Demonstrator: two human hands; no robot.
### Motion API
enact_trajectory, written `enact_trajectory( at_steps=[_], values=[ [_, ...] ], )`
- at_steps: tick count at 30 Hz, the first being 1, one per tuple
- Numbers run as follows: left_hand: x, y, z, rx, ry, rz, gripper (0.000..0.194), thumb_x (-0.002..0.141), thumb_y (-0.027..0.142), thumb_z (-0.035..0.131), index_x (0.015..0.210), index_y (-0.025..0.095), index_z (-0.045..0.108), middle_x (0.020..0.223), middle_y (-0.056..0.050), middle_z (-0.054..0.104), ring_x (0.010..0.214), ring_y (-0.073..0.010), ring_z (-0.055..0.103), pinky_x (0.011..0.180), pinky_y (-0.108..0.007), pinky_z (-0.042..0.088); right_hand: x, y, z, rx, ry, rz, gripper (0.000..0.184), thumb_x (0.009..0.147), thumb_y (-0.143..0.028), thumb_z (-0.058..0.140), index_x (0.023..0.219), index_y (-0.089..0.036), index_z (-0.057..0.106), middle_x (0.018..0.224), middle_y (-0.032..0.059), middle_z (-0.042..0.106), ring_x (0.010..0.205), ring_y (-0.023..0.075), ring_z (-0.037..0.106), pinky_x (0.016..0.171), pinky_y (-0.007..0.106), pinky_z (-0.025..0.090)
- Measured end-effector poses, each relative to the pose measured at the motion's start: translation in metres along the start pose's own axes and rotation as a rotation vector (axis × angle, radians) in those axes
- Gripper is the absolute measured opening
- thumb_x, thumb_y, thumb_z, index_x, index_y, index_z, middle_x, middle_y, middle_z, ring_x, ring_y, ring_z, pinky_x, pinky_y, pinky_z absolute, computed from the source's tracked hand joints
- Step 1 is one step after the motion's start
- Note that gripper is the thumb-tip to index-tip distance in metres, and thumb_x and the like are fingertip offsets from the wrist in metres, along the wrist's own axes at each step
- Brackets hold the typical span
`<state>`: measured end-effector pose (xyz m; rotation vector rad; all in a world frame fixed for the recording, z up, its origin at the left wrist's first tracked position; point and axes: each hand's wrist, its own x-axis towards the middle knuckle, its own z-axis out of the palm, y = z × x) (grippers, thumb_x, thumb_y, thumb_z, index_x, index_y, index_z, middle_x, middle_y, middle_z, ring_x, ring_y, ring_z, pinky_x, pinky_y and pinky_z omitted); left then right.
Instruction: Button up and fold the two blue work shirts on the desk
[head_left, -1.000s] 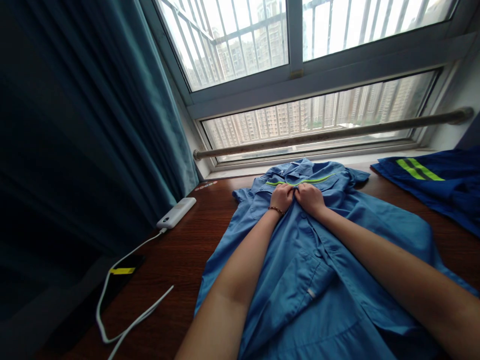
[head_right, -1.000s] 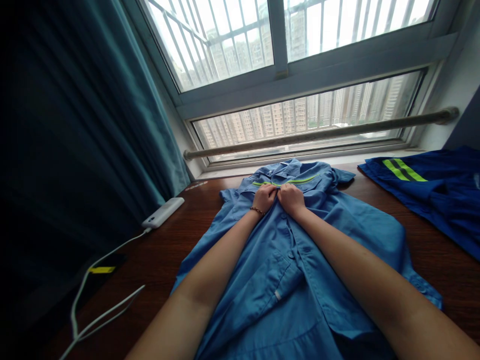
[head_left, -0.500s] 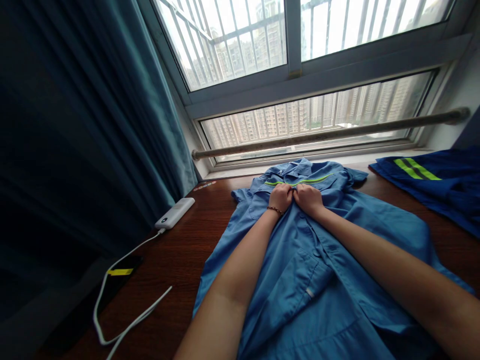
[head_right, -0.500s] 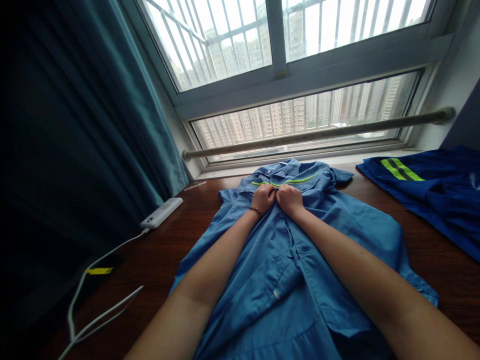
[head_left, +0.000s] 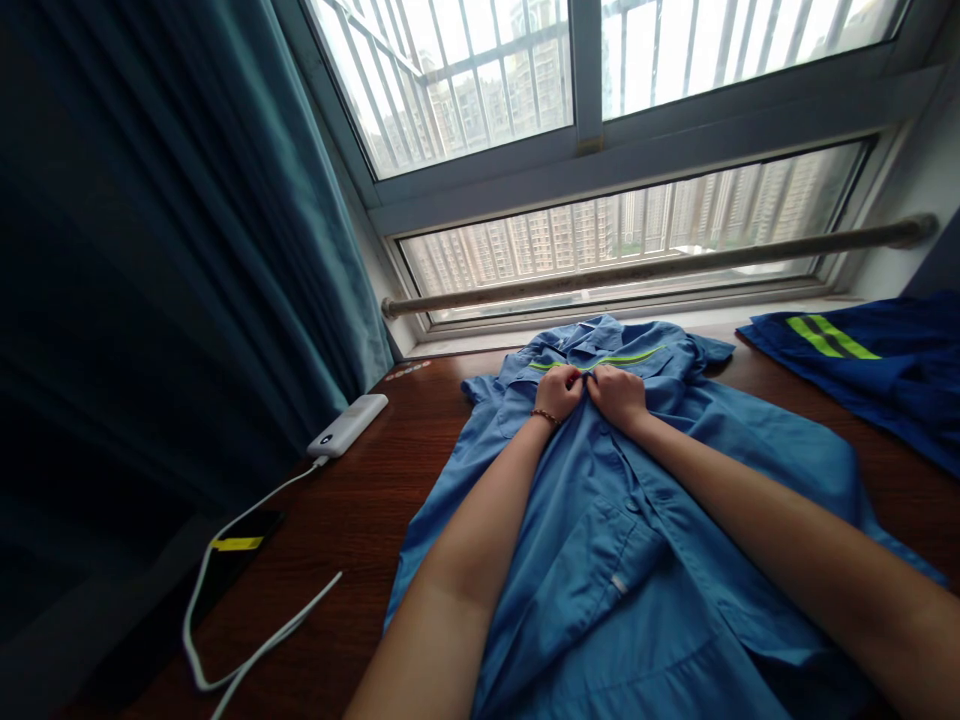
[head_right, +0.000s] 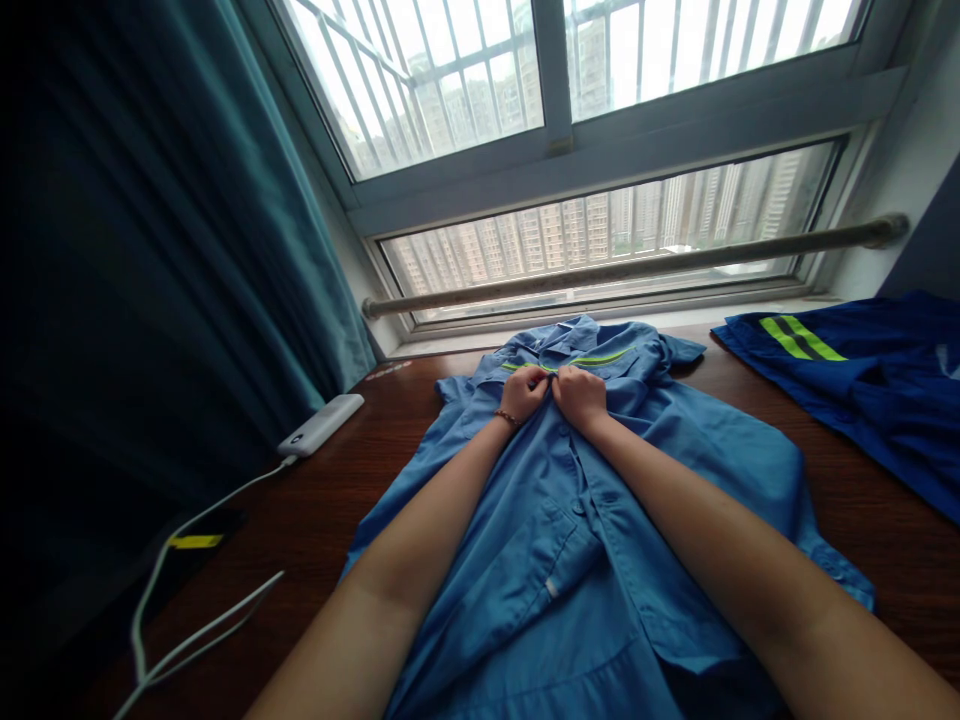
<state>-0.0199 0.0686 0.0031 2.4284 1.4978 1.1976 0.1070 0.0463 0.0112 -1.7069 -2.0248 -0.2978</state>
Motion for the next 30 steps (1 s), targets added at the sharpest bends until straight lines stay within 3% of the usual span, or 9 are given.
enact_trajectory(
  at_steps=[3, 6, 13, 22, 30],
  values=[
    [0.002, -0.007, 0.004, -0.177, -0.011, -0.116, 0.023, 0.081, 0.029, 0.044, 0.083, 0.015, 0.062, 0.077, -0.003, 0.063, 0.069, -0.0121, 0.056, 0.066, -0.022, 0.044, 0.000, 0.002, 0.000, -0.003, 0.036, -0.095, 0.031, 0.087, -0.029, 0.030, 0.082, -0.015, 0.057, 0.086, 0.0085, 0.061, 0.079, 0.0193, 0.055, 0.061, 0.025, 0.033],
    [0.004, -0.011, 0.007, -0.239, -0.021, -0.163, 0.026, 0.082, 0.025, 0.041, 0.093, 0.015, 0.063, 0.078, -0.003, 0.065, 0.068, -0.0119, 0.057, 0.064, -0.022, 0.045, 0.000, 0.003, 0.001, -0.007, 0.057, -0.160, 0.030, 0.087, -0.028, 0.031, 0.083, -0.016, 0.058, 0.084, 0.0072, 0.061, 0.078, 0.0192, 0.055, 0.060, 0.025, 0.032],
    [0.004, -0.013, 0.004, -0.189, -0.083, -0.062, 0.025, 0.079, 0.016, 0.045, 0.094, 0.023, 0.065, 0.096, 0.000, 0.065, 0.089, -0.0137, 0.058, 0.081, -0.024, 0.044, -0.001, 0.003, 0.003, 0.010, 0.031, -0.097, 0.031, 0.086, -0.028, 0.033, 0.087, -0.014, 0.061, 0.084, 0.0091, 0.061, 0.075, 0.0191, 0.055, 0.060, 0.026, 0.033],
    [0.003, -0.017, 0.007, -0.138, -0.052, 0.000, 0.025, 0.079, 0.014, 0.045, 0.093, 0.019, 0.065, 0.094, -0.003, 0.066, 0.086, -0.0142, 0.059, 0.081, -0.025, 0.044, -0.001, 0.003, 0.004, 0.020, 0.038, -0.097, 0.032, 0.086, -0.028, 0.033, 0.085, -0.016, 0.062, 0.084, 0.0078, 0.062, 0.076, 0.0190, 0.055, 0.061, 0.025, 0.033],
    [0.001, -0.014, 0.009, -0.047, -0.048, -0.067, 0.026, 0.081, 0.017, 0.044, 0.094, 0.021, 0.065, 0.094, -0.002, 0.066, 0.087, -0.0147, 0.059, 0.080, -0.025, 0.045, 0.000, 0.005, 0.006, 0.029, 0.070, -0.133, 0.033, 0.086, -0.029, 0.033, 0.080, -0.016, 0.062, 0.081, 0.0073, 0.063, 0.075, 0.0185, 0.054, 0.059, 0.026, 0.030]
  ],
)
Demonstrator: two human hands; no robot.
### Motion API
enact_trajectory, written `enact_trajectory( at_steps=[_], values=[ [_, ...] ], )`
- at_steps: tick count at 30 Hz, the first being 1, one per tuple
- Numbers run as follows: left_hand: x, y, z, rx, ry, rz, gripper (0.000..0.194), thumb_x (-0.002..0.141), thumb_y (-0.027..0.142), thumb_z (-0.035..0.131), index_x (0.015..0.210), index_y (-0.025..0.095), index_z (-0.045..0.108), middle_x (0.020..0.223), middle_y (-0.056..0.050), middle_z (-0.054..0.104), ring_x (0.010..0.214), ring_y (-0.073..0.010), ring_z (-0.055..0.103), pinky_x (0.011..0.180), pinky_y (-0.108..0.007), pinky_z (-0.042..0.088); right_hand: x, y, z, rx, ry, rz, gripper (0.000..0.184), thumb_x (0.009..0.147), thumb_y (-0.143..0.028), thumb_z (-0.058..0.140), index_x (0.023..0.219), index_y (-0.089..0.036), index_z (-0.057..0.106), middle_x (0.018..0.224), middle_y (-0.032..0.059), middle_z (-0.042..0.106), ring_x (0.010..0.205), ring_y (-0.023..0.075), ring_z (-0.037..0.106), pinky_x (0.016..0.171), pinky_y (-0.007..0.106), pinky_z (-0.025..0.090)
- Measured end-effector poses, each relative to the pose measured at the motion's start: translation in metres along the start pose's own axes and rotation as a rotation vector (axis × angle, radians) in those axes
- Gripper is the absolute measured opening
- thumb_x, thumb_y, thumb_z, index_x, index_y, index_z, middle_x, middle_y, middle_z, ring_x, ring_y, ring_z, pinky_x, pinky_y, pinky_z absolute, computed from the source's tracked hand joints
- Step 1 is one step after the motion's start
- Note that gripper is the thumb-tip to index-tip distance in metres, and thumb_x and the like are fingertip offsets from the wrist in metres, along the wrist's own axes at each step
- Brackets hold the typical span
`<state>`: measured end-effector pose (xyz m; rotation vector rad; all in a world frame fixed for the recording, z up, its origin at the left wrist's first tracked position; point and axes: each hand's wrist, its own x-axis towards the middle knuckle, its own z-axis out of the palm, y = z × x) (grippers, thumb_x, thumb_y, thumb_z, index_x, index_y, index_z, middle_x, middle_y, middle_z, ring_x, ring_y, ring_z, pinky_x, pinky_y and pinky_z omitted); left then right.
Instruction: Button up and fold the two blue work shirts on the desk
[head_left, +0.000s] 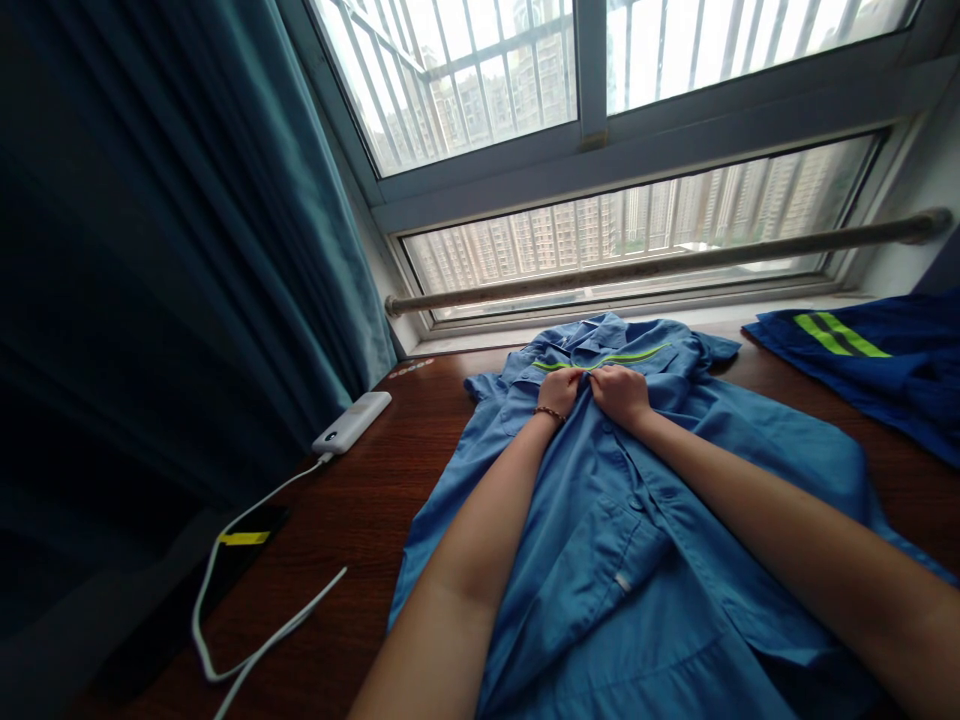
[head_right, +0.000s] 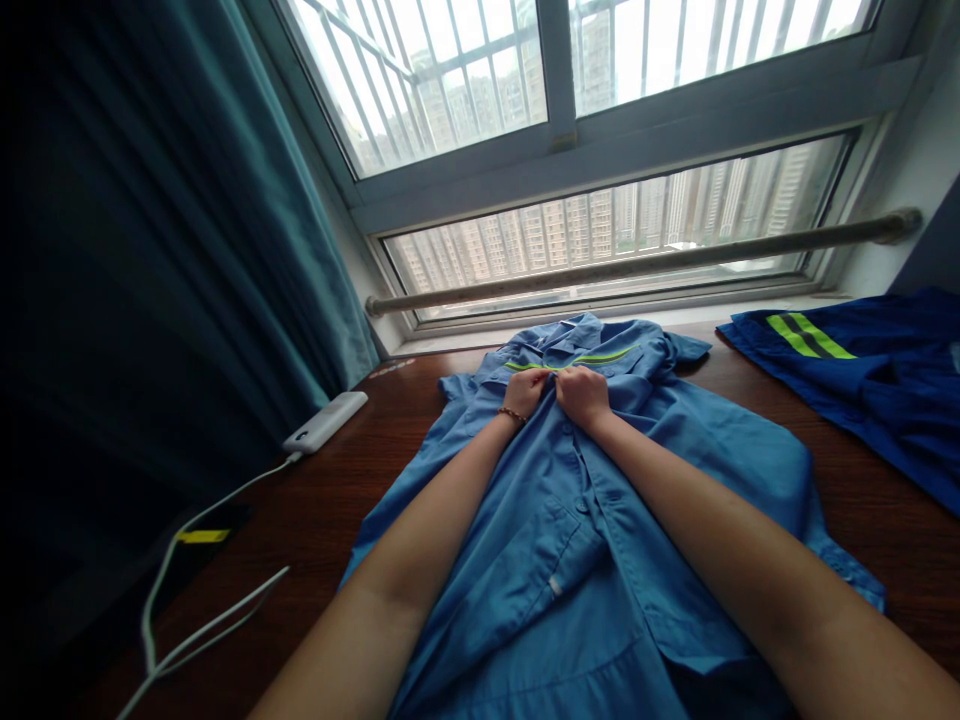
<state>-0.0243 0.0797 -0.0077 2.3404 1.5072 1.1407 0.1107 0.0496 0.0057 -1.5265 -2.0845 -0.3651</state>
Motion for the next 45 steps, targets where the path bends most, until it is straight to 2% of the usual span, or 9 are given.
enact_trajectory(
  at_steps=[8, 12, 18, 25, 32, 36, 45],
  values=[
    [-0.001, 0.000, -0.001, 0.038, 0.013, 0.011, 0.027, 0.081, 0.019, 0.042, 0.097, 0.022, 0.064, 0.093, -0.002, 0.066, 0.084, -0.0149, 0.060, 0.076, -0.024, 0.045, 0.000, 0.004, 0.004, 0.042, 0.057, -0.033, 0.030, 0.085, -0.027, 0.035, 0.077, -0.017, 0.062, 0.078, 0.0065, 0.062, 0.077, 0.0200, 0.052, 0.063, 0.028, 0.032],
    [0.000, 0.000, -0.002, 0.039, -0.006, 0.043, 0.028, 0.082, 0.020, 0.041, 0.099, 0.023, 0.063, 0.095, -0.001, 0.065, 0.087, -0.0133, 0.059, 0.079, -0.022, 0.044, 0.004, 0.006, 0.006, 0.160, 0.125, -0.053, 0.019, 0.081, -0.023, 0.042, 0.084, -0.016, 0.059, 0.086, 0.0075, 0.060, 0.084, 0.0198, 0.050, 0.070, 0.026, 0.035],
    [0.000, 0.002, -0.004, 0.058, -0.034, 0.018, 0.028, 0.083, 0.020, 0.040, 0.101, 0.024, 0.062, 0.097, 0.001, 0.065, 0.088, -0.0126, 0.058, 0.080, -0.021, 0.044, 0.008, 0.010, 0.012, 0.253, 0.139, -0.055, 0.011, 0.077, -0.019, 0.045, 0.083, -0.014, 0.053, 0.086, 0.0083, 0.054, 0.078, 0.0184, 0.049, 0.070, 0.025, 0.038],
    [-0.001, 0.002, -0.004, 0.074, -0.036, 0.028, 0.028, 0.082, 0.018, 0.041, 0.100, 0.023, 0.062, 0.097, 0.000, 0.065, 0.088, -0.0131, 0.058, 0.080, -0.022, 0.044, 0.009, 0.008, 0.013, 0.239, 0.122, -0.059, 0.010, 0.075, -0.022, 0.047, 0.079, -0.014, 0.050, 0.082, 0.0092, 0.052, 0.080, 0.0210, 0.047, 0.073, 0.028, 0.038],
    [0.001, -0.007, -0.010, 0.087, -0.101, 0.202, 0.027, 0.082, 0.015, 0.043, 0.099, 0.021, 0.063, 0.095, -0.002, 0.064, 0.086, -0.0129, 0.058, 0.080, -0.022, 0.044, 0.007, 0.006, 0.009, 0.192, 0.107, -0.068, 0.010, 0.075, -0.023, 0.047, 0.080, -0.015, 0.050, 0.084, 0.0087, 0.053, 0.083, 0.0209, 0.047, 0.075, 0.027, 0.037],
    [0.002, -0.009, -0.012, 0.107, -0.116, 0.248, 0.027, 0.082, 0.014, 0.042, 0.100, 0.019, 0.062, 0.093, -0.003, 0.064, 0.086, -0.0130, 0.058, 0.080, -0.023, 0.044, 0.006, 0.005, 0.008, 0.156, 0.103, -0.059, 0.012, 0.074, -0.026, 0.049, 0.079, -0.015, 0.050, 0.083, 0.0077, 0.054, 0.083, 0.0207, 0.047, 0.072, 0.027, 0.036],
    [0.003, -0.009, -0.012, 0.077, -0.094, 0.260, 0.028, 0.081, 0.012, 0.042, 0.099, 0.019, 0.062, 0.094, -0.003, 0.064, 0.087, -0.0133, 0.058, 0.080, -0.024, 0.045, 0.002, 0.001, 0.005, 0.093, 0.090, -0.016, 0.014, 0.078, -0.030, 0.047, 0.079, -0.016, 0.050, 0.077, 0.0062, 0.057, 0.078, 0.0197, 0.049, 0.062, 0.027, 0.030]
  ],
)
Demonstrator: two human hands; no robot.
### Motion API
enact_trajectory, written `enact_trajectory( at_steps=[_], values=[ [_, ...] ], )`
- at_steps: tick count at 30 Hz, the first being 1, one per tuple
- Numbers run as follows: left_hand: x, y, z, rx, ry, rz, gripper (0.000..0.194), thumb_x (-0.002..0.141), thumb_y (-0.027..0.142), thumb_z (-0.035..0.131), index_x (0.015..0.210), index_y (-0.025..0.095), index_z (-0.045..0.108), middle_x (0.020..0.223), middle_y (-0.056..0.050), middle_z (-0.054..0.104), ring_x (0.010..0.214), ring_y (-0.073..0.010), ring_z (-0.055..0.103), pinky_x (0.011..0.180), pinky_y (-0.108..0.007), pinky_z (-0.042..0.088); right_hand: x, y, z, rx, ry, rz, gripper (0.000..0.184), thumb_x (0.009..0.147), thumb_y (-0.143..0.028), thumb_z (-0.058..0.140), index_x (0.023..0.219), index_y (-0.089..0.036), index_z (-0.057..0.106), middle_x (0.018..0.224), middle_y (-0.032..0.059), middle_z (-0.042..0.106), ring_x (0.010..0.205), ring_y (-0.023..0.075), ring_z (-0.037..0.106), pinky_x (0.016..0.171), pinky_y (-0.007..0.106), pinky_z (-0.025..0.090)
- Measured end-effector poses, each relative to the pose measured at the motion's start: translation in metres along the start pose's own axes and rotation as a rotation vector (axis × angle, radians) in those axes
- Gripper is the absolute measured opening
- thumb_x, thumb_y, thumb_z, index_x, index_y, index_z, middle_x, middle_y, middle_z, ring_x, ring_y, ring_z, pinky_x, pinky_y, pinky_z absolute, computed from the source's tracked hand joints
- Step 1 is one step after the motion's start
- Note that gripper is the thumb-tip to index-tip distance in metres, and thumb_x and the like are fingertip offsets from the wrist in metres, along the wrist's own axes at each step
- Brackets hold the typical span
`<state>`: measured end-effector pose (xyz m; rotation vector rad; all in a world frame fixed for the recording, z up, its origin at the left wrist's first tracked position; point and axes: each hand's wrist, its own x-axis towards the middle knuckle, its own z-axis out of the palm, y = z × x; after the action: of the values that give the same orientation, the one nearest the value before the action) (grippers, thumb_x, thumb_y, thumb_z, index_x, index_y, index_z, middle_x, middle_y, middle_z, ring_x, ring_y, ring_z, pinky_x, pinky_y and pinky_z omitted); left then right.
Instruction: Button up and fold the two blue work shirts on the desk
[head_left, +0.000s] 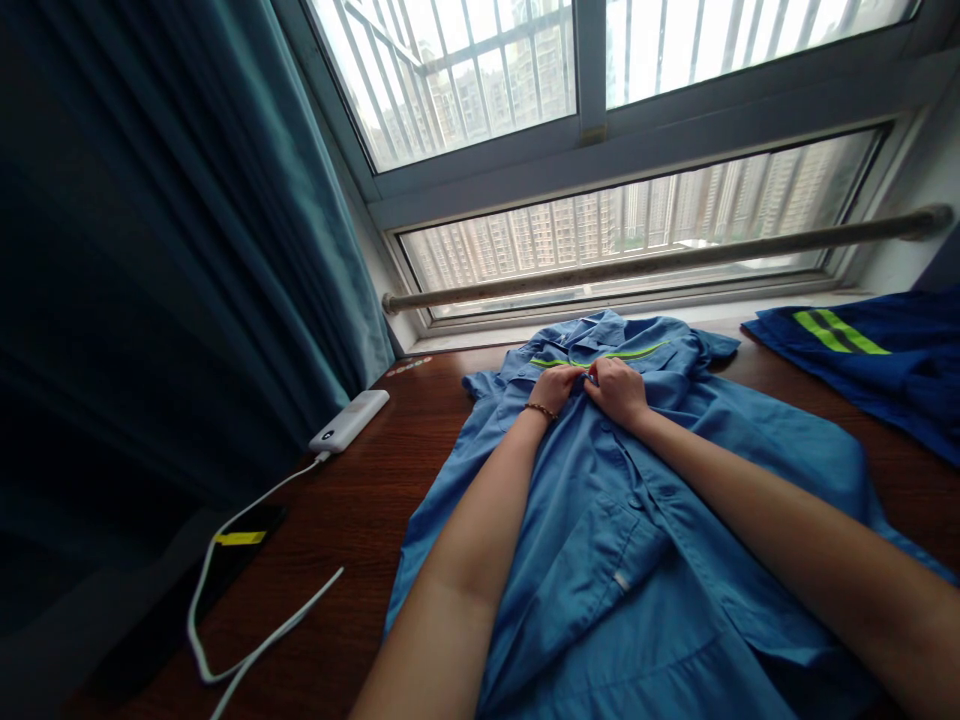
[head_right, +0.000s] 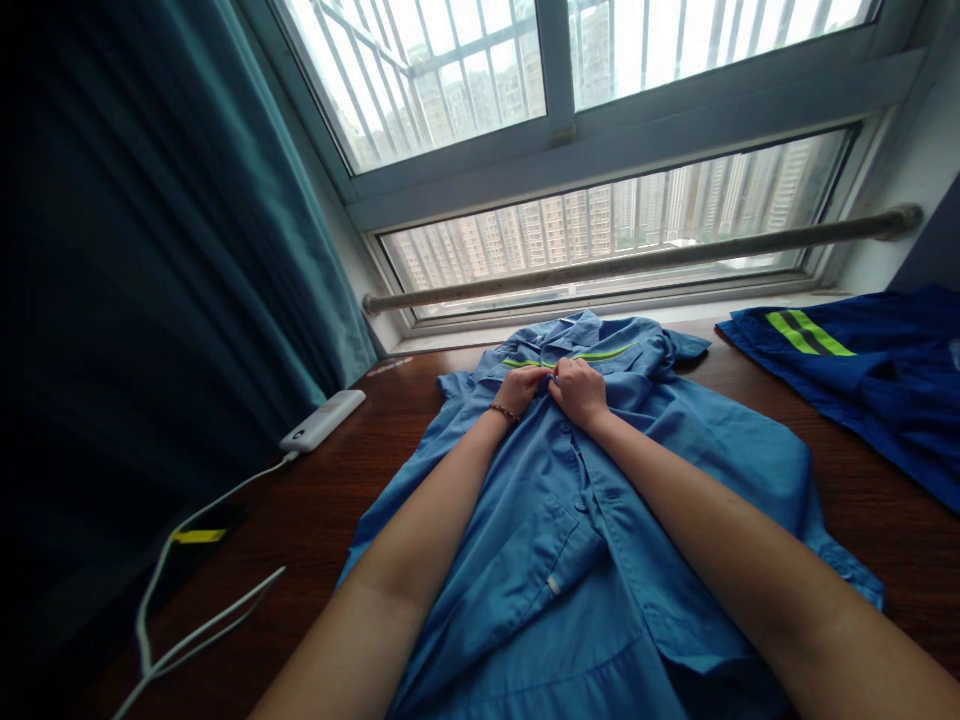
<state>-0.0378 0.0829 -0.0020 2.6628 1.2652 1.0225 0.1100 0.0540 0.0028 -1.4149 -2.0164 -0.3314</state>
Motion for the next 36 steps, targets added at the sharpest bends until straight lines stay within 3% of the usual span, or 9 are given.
enact_trajectory(
  at_steps=[10, 19, 27, 32, 34, 36],
  values=[
    [0.001, 0.003, 0.001, -0.044, 0.068, -0.056, 0.024, 0.082, 0.015, 0.044, 0.093, 0.016, 0.064, 0.091, -0.005, 0.065, 0.084, -0.0132, 0.059, 0.079, -0.024, 0.046, -0.002, -0.005, -0.008, -0.067, 0.107, -0.009, 0.012, 0.081, -0.023, 0.041, 0.074, -0.018, 0.049, 0.077, 0.0046, 0.056, 0.076, 0.0181, 0.048, 0.059, 0.027, 0.024],
    [0.003, 0.013, 0.004, -0.020, 0.094, -0.175, 0.024, 0.081, 0.016, 0.043, 0.095, 0.016, 0.063, 0.096, -0.005, 0.065, 0.088, -0.0141, 0.059, 0.081, -0.025, 0.045, -0.002, -0.004, -0.011, -0.093, 0.103, -0.062, 0.016, 0.082, -0.024, 0.038, 0.075, -0.017, 0.051, 0.078, 0.0072, 0.057, 0.078, 0.0200, 0.048, 0.062, 0.028, 0.027],
    [0.000, 0.014, 0.006, -0.024, 0.094, -0.220, 0.022, 0.081, 0.017, 0.045, 0.093, 0.018, 0.064, 0.095, -0.004, 0.065, 0.088, -0.0139, 0.059, 0.081, -0.025, 0.045, 0.007, 0.012, -0.003, 0.180, 0.019, 0.040, 0.012, 0.074, -0.029, 0.051, 0.075, -0.019, 0.056, 0.068, 0.0015, 0.058, 0.064, 0.0155, 0.052, 0.056, 0.024, 0.030],
    [0.009, 0.019, -0.013, -0.027, 0.114, -0.347, 0.016, 0.075, 0.019, 0.054, 0.085, 0.015, 0.064, 0.086, -0.004, 0.066, 0.077, -0.0138, 0.060, 0.076, -0.025, 0.047, 0.016, 0.030, 0.007, 0.541, -0.062, 0.176, 0.025, 0.069, -0.041, 0.057, 0.072, -0.018, 0.065, 0.066, 0.0014, 0.063, 0.063, 0.0149, 0.056, 0.057, 0.024, 0.036],
    [0.014, 0.025, -0.027, -0.034, 0.032, -0.436, 0.012, 0.072, 0.022, 0.057, 0.077, 0.013, 0.065, 0.079, -0.005, 0.066, 0.074, -0.0145, 0.060, 0.073, -0.026, 0.048, 0.019, 0.038, 0.013, 0.726, -0.121, 0.252, 0.031, 0.065, -0.045, 0.060, 0.072, -0.016, 0.067, 0.067, 0.0023, 0.064, 0.064, 0.0155, 0.057, 0.058, 0.024, 0.039],
    [0.016, 0.032, -0.040, -0.134, -0.224, -0.522, 0.012, 0.072, 0.024, 0.058, 0.073, 0.013, 0.063, 0.071, -0.004, 0.065, 0.067, -0.0143, 0.061, 0.066, -0.026, 0.049, 0.020, 0.045, 0.018, 0.890, -0.191, 0.334, 0.036, 0.062, -0.046, 0.061, 0.075, -0.014, 0.068, 0.067, 0.0027, 0.065, 0.062, 0.0154, 0.056, 0.057, 0.024, 0.040]
  ],
)
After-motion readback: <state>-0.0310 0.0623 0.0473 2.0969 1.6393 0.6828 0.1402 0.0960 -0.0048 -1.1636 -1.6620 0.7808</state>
